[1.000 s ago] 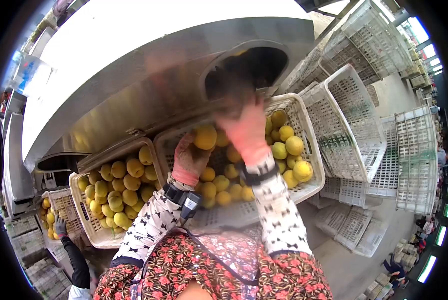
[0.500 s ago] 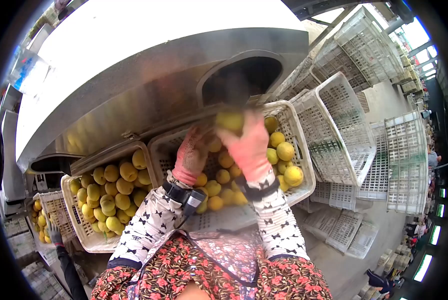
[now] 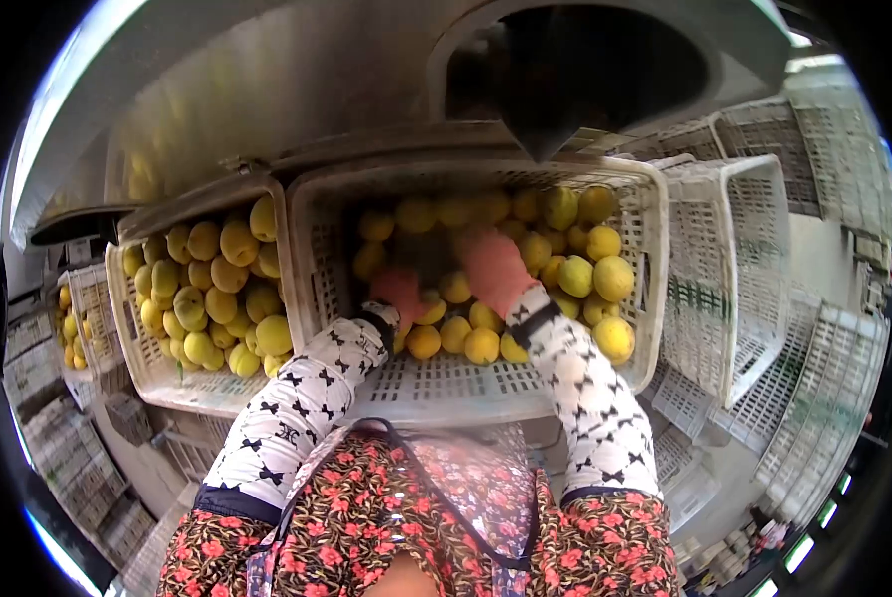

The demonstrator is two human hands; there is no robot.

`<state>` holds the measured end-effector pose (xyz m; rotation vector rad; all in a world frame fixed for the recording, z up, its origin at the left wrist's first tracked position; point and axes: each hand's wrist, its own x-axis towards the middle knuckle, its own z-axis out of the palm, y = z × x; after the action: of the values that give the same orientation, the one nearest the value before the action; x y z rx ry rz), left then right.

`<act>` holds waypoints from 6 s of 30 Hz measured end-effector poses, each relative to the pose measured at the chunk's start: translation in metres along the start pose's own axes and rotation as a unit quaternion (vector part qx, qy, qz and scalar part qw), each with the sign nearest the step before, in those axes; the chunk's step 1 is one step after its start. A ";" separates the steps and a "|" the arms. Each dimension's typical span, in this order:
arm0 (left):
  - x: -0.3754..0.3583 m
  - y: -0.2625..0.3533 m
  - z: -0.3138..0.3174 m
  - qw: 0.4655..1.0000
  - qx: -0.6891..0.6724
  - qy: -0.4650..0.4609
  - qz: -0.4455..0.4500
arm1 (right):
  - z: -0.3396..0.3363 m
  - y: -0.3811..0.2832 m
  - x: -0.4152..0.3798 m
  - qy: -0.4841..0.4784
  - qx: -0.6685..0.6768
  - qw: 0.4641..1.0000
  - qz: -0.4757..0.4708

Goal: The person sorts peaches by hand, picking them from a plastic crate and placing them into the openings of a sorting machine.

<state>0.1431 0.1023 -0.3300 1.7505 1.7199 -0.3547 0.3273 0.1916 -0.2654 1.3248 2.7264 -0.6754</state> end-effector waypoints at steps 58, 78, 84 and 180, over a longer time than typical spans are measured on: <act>-0.001 0.006 0.047 0.998 -0.006 0.043 0.034 | -0.210 -0.036 0.024 0.336 0.039 0.921 0.195; -0.026 0.021 0.026 0.997 -0.058 0.028 -0.035 | 0.074 0.013 0.031 -0.287 -0.031 0.956 -0.055; -0.003 0.011 0.033 0.998 0.014 0.043 0.044 | 0.038 0.028 0.040 -0.280 0.082 0.955 -0.059; 0.063 -0.071 0.025 0.653 -0.653 0.373 0.092 | -0.137 -0.032 0.018 0.526 0.118 0.841 0.047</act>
<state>0.0871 0.1315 -0.4048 0.8407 1.4475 1.5534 0.3133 0.2417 -0.1341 2.4590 3.3410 -0.2899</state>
